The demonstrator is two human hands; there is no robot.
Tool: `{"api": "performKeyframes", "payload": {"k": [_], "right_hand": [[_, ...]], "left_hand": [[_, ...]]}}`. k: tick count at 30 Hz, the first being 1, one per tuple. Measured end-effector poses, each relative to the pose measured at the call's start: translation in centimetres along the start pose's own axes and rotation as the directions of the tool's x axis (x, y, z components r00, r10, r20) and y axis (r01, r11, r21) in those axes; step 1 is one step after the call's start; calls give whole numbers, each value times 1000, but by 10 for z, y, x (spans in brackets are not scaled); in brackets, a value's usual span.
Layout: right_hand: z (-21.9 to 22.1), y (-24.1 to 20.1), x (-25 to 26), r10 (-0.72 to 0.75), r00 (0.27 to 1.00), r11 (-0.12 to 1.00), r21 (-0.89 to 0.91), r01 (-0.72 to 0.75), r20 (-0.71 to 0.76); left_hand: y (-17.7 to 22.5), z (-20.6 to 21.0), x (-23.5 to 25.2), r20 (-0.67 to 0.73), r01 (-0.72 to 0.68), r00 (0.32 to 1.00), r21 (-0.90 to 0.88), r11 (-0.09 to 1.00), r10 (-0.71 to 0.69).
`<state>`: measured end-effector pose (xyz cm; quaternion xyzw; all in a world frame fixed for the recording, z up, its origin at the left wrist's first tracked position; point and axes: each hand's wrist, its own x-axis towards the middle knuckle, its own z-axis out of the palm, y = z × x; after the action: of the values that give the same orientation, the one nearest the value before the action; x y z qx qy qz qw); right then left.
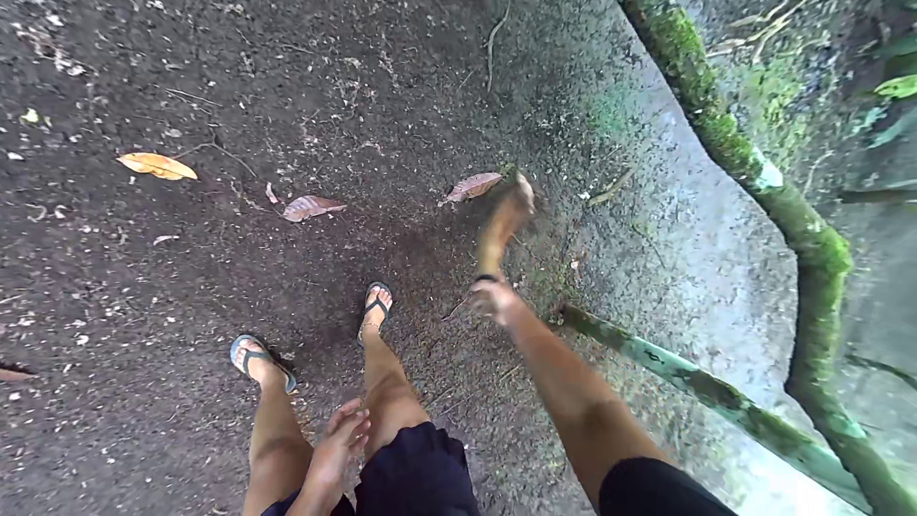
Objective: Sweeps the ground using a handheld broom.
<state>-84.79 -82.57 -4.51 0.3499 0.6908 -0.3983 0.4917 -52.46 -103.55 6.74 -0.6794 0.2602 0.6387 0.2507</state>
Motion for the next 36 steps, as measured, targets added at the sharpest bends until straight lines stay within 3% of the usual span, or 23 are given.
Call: {"api": "performKeyframes", "payload": {"k": [4,9,11,13,16,18,22,25,27,28,32,36], "right_hand": [[20,39,-79,-20,931,994,-97,59,365],[-23,55,-167,18,870,975,-200,93,492],[-42,56,-191,-4,903,970,-218,108,430],[-66,60,-200,-67,958,954,-264,145,280],[-105,64,-174,-189,982,901,-396,176,5],[-126,52,-133,-202,967,855,-509,98,-153],[-139,-13,-43,-105,913,762,-621,-182,-395],[-152,-47,-8,-85,906,479,-814,-329,-416],[-168,-49,-24,-123,930,257,-916,-308,-347],[-183,-44,-42,-140,940,205,-938,-279,-311],[-244,-5,-124,-217,939,216,-951,-220,-267],[-249,32,-158,-236,931,347,-919,-186,-278]], "left_hand": [[11,22,2,59,-34,998,67,997,30],[23,36,-6,112,-53,993,70,996,45],[22,34,-7,114,-56,992,64,996,49],[19,29,-7,108,-54,993,58,997,48],[13,22,-2,95,-51,994,48,998,46],[10,18,0,80,-36,996,33,999,33],[9,11,-1,49,-25,999,16,1000,24],[7,3,2,20,-13,1000,-14,1000,13],[4,0,7,10,-8,1000,-21,1000,9],[1,0,8,7,-5,1000,-17,1000,5],[2,8,6,31,-6,1000,4,1000,6],[13,26,-4,82,-24,996,-26,999,26]]}}
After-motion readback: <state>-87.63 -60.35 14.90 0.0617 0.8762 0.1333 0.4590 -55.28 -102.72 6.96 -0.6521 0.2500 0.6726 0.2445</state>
